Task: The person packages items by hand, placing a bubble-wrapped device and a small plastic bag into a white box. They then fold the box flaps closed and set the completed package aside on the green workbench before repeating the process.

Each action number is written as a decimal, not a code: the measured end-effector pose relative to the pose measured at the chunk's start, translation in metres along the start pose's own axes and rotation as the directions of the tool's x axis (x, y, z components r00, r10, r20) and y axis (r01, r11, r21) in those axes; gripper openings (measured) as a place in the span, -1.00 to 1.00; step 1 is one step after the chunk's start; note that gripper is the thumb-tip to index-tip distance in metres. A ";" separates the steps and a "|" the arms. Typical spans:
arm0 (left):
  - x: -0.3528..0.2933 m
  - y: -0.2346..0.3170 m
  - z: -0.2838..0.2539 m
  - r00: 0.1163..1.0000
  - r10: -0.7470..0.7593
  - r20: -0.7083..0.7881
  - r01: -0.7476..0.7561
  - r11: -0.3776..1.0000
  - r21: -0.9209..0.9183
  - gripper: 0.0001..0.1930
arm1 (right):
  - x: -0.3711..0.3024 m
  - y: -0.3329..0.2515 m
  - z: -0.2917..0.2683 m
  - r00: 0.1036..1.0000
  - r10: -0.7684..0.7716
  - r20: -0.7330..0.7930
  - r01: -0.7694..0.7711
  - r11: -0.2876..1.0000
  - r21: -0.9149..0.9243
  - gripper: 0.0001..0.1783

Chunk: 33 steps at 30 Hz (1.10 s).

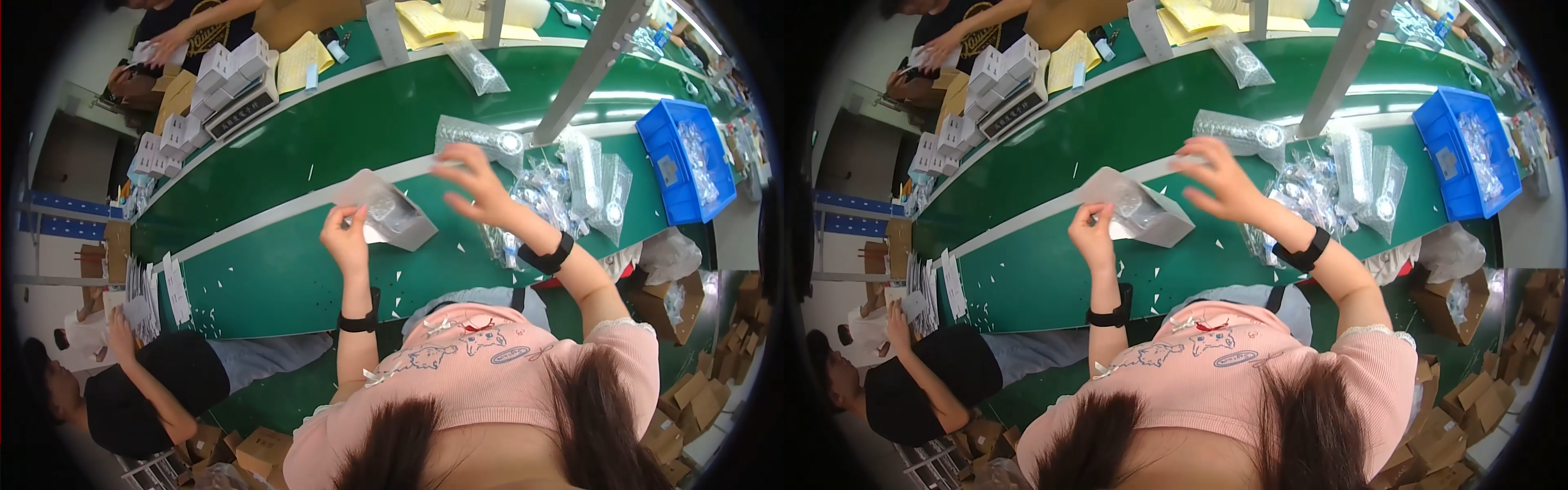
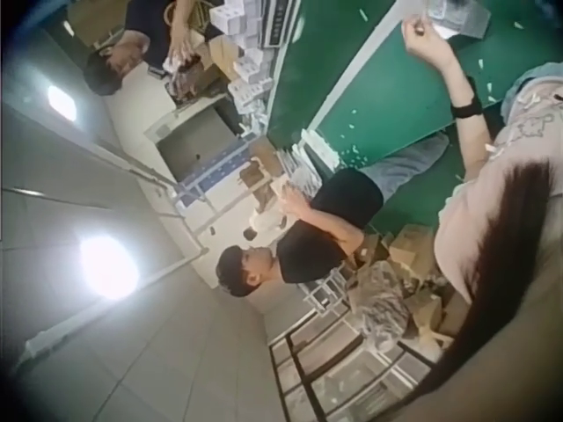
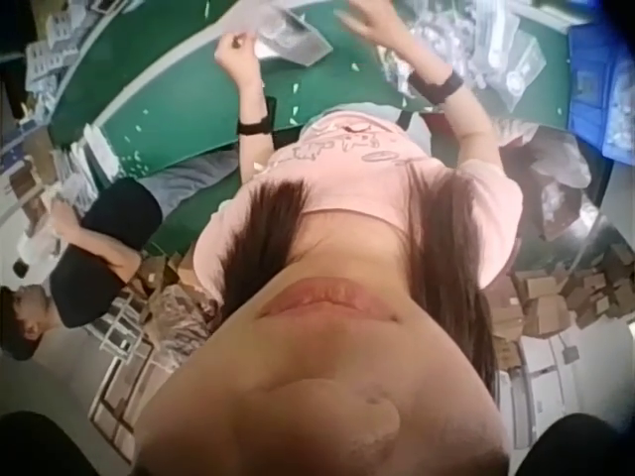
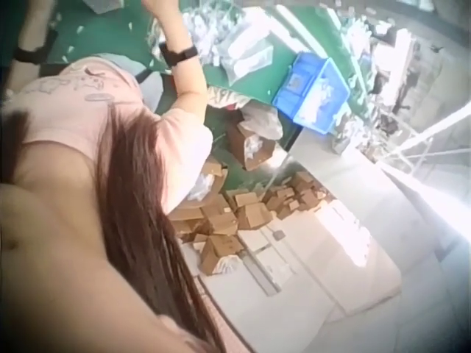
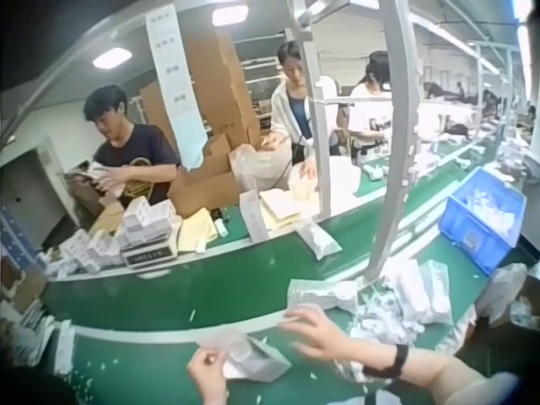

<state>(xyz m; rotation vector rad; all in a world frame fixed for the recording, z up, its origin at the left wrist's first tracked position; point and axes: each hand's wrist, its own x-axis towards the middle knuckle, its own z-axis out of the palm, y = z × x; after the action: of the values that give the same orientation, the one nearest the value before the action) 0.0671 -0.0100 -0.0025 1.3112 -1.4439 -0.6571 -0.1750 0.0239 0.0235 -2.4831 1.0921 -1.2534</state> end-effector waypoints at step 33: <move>-0.052 -0.050 0.042 0.962 -0.199 0.185 0.196 0.980 0.035 -0.61 | 0.007 0.261 0.008 0.462 0.813 0.354 -0.549 0.576 -0.606 -0.38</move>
<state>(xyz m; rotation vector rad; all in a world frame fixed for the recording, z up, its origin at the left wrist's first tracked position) 0.0410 0.0162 -0.0772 1.4499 -1.4818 -0.9232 -0.3070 -0.1710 -0.0901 -1.9406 1.9958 0.0656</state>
